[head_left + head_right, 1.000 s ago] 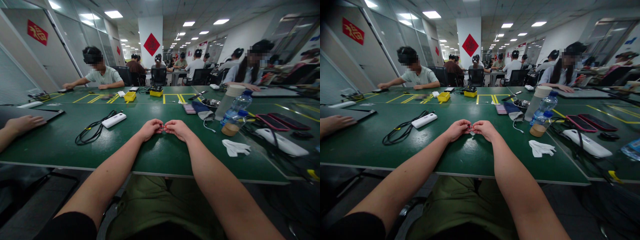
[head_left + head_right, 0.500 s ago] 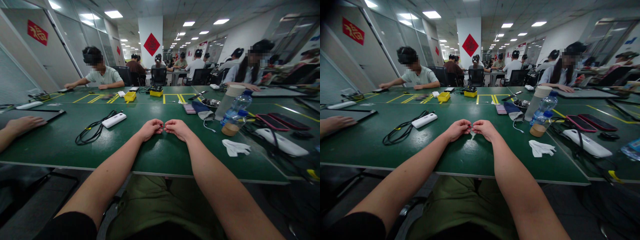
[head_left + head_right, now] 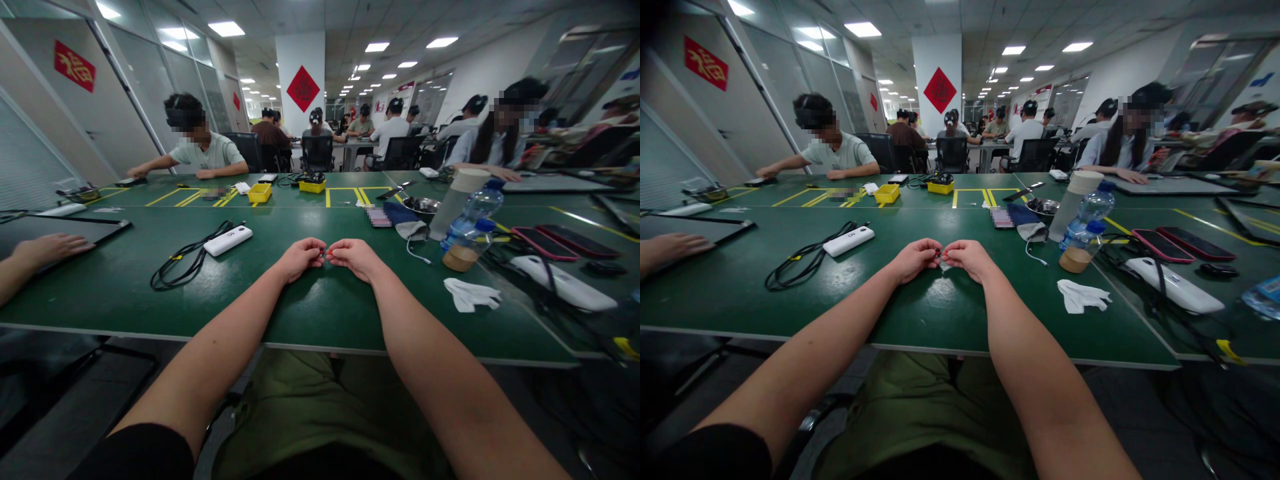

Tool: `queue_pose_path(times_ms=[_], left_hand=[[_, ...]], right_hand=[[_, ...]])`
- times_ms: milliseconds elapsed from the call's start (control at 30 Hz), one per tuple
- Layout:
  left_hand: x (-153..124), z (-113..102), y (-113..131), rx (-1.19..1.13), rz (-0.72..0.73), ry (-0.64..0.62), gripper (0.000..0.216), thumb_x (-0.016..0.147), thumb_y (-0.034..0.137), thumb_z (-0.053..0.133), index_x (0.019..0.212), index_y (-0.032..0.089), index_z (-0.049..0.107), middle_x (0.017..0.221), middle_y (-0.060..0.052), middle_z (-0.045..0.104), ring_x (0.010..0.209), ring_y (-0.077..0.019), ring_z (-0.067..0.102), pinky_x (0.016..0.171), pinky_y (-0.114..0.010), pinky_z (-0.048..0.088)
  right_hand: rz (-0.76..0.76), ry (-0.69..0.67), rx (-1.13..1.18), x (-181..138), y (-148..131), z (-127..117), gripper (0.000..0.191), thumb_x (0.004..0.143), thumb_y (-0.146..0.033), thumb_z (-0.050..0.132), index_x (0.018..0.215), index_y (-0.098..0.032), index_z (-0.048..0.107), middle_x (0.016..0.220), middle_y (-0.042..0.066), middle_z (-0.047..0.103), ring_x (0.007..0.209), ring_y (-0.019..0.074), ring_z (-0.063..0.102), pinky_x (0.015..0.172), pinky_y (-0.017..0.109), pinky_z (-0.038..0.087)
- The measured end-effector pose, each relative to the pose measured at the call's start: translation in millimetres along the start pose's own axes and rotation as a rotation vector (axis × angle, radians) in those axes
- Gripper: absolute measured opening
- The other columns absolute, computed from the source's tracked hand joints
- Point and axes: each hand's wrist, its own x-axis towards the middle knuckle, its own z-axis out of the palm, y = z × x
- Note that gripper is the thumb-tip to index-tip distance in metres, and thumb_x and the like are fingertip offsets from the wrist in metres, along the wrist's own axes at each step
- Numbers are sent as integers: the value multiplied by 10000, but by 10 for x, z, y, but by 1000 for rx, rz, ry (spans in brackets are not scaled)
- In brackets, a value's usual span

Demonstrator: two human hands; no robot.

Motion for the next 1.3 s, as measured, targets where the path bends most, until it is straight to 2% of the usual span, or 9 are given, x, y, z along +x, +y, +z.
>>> queue_pose_path(times_ms=[433,633,1000,1300], left_hand=[[-7,0,5,-57,3,-33,162,766,87,605,925,118,612,811,-60,648,630,-88,628,643,-230,535],[-2,0,-2,-22,16,-37,163,762,73,592,917,124,605,748,-40,646,620,-87,623,642,-218,531],[17,-2,-11,-33,3,-10,233,772,68,597,998,125,593,807,-55,656,615,-88,627,634,-233,540],[31,-13,-25,-43,-14,-18,191,750,51,619,933,102,599,806,-64,662,663,-103,645,674,-238,540]], right_hand=[[-15,-12,-10,5,21,-1,153,662,-77,731,758,-133,626,690,40,672,638,135,672,627,237,564],[25,-1,35,17,4,-3,47,750,-104,661,782,-125,634,707,80,689,673,155,681,667,268,570],[31,8,30,-37,-48,46,105,735,-18,612,758,-119,624,738,94,695,679,172,691,662,285,579],[27,5,29,0,-13,9,123,715,-1,620,767,-112,626,734,90,697,697,175,694,655,270,579]])
